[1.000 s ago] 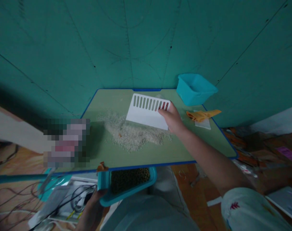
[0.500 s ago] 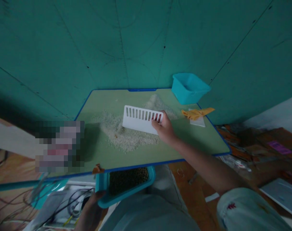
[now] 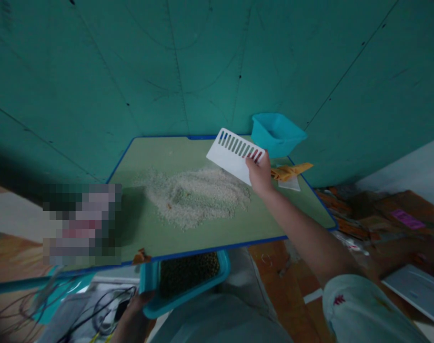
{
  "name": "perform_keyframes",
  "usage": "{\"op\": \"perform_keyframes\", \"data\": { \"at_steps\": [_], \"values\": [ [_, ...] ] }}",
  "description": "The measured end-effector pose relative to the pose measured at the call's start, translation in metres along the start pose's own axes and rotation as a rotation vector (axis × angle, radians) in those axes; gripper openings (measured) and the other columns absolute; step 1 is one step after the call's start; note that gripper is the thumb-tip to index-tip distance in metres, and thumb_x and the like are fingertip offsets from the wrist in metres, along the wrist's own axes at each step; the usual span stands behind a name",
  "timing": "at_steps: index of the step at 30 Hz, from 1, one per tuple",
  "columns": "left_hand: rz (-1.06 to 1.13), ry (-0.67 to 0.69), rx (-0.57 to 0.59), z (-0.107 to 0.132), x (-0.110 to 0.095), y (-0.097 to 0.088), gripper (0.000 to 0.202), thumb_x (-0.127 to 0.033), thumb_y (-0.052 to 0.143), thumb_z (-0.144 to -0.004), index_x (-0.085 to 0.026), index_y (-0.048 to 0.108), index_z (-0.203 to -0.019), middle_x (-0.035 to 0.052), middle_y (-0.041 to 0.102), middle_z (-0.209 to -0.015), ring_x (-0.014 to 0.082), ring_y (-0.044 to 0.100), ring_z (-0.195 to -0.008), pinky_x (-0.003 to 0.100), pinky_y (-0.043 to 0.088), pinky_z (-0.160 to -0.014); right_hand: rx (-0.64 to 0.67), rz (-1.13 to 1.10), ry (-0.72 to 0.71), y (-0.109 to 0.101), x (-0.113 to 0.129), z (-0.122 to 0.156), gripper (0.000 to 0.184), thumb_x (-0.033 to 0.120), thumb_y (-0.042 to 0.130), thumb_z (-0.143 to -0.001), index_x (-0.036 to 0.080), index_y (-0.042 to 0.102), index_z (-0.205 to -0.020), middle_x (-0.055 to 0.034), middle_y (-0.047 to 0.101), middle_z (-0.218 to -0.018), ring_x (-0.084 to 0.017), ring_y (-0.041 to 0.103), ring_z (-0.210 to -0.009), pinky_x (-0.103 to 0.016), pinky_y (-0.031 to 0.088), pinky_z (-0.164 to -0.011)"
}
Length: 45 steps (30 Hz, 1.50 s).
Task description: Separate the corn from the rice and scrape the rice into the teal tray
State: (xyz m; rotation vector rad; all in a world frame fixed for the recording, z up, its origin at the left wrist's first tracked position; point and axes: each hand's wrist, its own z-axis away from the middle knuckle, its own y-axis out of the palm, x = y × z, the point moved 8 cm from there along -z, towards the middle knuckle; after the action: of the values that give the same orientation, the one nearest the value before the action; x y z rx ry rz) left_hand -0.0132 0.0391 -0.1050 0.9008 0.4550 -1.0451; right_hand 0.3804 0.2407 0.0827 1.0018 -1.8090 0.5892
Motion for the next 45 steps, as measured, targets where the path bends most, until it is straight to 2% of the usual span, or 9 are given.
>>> {"op": "perform_keyframes", "data": {
  "at_steps": [5,9,14,22,26,29,32,36,45],
  "values": [
    [-0.008,0.073,-0.002,-0.020,-0.002,-0.001,0.074,-0.028,0.085,-0.035,-0.035,0.077,-0.108,-0.0005,0.076,-0.128,0.0545,0.043,-0.139,0.060,0.049,-0.106,-0.017,-0.039,0.035,-0.003,-0.003,0.001,0.036,0.030,0.062,-0.067,0.029,0.046,-0.098,-0.0006,0.063,-0.104,-0.021,0.062,-0.097,-0.042,0.050,-0.090],
    [-0.001,0.095,-0.006,-0.023,-0.001,-0.001,0.067,-0.029,0.085,-0.036,-0.037,0.078,-0.102,-0.0032,0.076,-0.127,0.0529,0.040,-0.142,0.059,0.045,-0.110,0.119,-0.160,0.172,0.025,0.005,0.033,0.037,0.030,0.067,-0.066,0.029,0.047,-0.098,0.0017,0.064,-0.095,-0.021,0.064,-0.088,-0.040,0.051,-0.085],
    [0.002,0.111,-0.009,-0.023,-0.001,-0.002,0.076,-0.031,0.086,-0.033,-0.037,0.075,-0.108,-0.0026,0.074,-0.132,0.0536,0.043,-0.139,0.059,0.048,-0.106,0.240,-0.149,0.239,0.050,0.011,0.063,0.031,0.030,0.069,-0.066,0.027,0.048,-0.089,0.0031,0.061,-0.083,-0.019,0.060,-0.081,-0.037,0.050,-0.082],
    [0.011,0.083,-0.039,-0.015,0.002,-0.008,0.087,-0.035,0.088,-0.037,-0.036,0.071,-0.123,-0.0003,0.072,-0.136,0.0526,0.045,-0.139,0.060,0.049,-0.106,0.293,-0.122,0.347,0.042,0.008,0.076,0.029,0.030,0.069,-0.065,0.027,0.051,-0.088,0.0028,0.063,-0.079,-0.020,0.062,-0.075,-0.039,0.051,-0.075],
    [0.020,0.049,-0.063,-0.010,0.003,-0.007,0.086,-0.033,0.088,-0.042,-0.031,0.070,-0.126,0.0035,0.076,-0.129,0.0524,0.048,-0.136,0.061,0.048,-0.106,0.283,-0.126,0.345,0.038,0.010,0.075,0.031,0.031,0.069,-0.065,0.028,0.050,-0.090,0.0025,0.064,-0.082,-0.021,0.063,-0.077,-0.041,0.052,-0.077],
    [0.047,0.062,-0.062,-0.005,-0.001,-0.003,0.089,-0.033,0.086,-0.048,-0.034,0.064,-0.134,0.0012,0.074,-0.131,0.0484,0.047,-0.139,0.059,0.046,-0.109,0.223,-0.125,0.373,0.034,0.008,0.074,0.035,0.031,0.072,-0.061,0.028,0.053,-0.090,0.0032,0.065,-0.081,-0.021,0.063,-0.077,-0.041,0.052,-0.076],
    [0.070,0.057,-0.066,-0.001,0.000,-0.001,0.092,-0.032,0.086,-0.049,-0.036,0.061,-0.138,0.0007,0.072,-0.135,0.0475,0.046,-0.140,0.059,0.043,-0.112,0.257,-0.123,0.422,0.038,0.007,0.078,0.036,0.032,0.072,-0.060,0.027,0.054,-0.091,0.0029,0.066,-0.079,-0.021,0.063,-0.073,-0.040,0.051,-0.074],
    [0.085,-0.017,-0.046,0.001,0.008,-0.001,0.085,-0.033,0.083,-0.052,-0.030,0.065,-0.135,0.0055,0.075,-0.130,0.0498,0.047,-0.138,0.062,0.042,-0.111,0.301,-0.138,0.405,0.042,0.011,0.081,0.035,0.030,0.071,-0.063,0.028,0.053,-0.092,0.0018,0.067,-0.083,-0.021,0.064,-0.075,-0.040,0.052,-0.075],
    [0.070,-0.020,-0.044,0.008,0.006,0.001,0.067,-0.033,0.082,-0.055,-0.027,0.074,-0.121,0.0068,0.078,-0.125,0.0475,0.057,-0.130,0.056,0.045,-0.109,0.335,-0.105,0.419,0.041,0.005,0.086,0.032,0.030,0.070,-0.064,0.027,0.053,-0.091,0.0010,0.066,-0.081,-0.022,0.064,-0.075,-0.040,0.051,-0.071]
  ]
}}
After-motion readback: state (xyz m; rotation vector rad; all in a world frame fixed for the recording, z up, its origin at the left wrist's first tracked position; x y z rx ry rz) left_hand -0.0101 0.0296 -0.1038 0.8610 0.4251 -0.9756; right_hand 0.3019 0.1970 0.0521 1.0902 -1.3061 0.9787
